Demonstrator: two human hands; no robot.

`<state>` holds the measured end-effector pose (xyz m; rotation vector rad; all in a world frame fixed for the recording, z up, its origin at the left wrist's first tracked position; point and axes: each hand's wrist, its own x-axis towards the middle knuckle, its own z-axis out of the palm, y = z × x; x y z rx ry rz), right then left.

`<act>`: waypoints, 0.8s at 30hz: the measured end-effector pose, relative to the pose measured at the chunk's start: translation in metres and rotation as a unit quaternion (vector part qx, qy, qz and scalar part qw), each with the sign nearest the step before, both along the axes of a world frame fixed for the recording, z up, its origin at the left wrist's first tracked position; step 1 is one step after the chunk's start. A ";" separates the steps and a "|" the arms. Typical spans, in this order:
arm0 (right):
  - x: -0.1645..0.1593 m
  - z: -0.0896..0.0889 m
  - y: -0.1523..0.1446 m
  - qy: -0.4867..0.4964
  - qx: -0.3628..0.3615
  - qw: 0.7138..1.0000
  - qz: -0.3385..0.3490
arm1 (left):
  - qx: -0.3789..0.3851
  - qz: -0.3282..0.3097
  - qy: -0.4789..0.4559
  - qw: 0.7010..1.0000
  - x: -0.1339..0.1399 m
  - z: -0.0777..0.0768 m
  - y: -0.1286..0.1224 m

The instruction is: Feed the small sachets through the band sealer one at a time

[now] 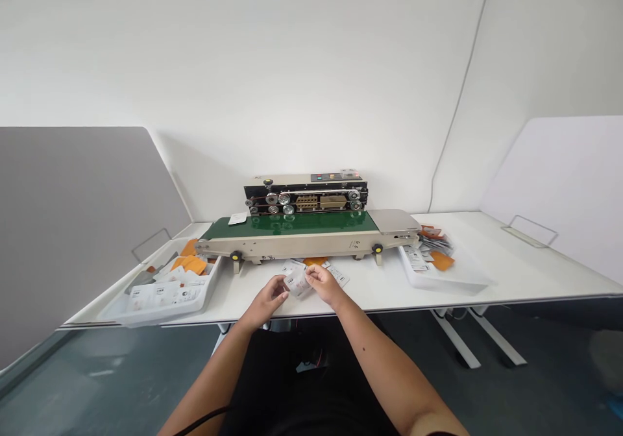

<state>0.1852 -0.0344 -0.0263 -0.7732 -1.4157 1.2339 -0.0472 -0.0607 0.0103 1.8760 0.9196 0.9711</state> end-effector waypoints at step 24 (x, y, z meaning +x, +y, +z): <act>-0.003 0.011 -0.010 -0.178 0.014 0.984 0.002 | -0.067 -0.026 0.008 0.997 0.001 -0.002 -0.007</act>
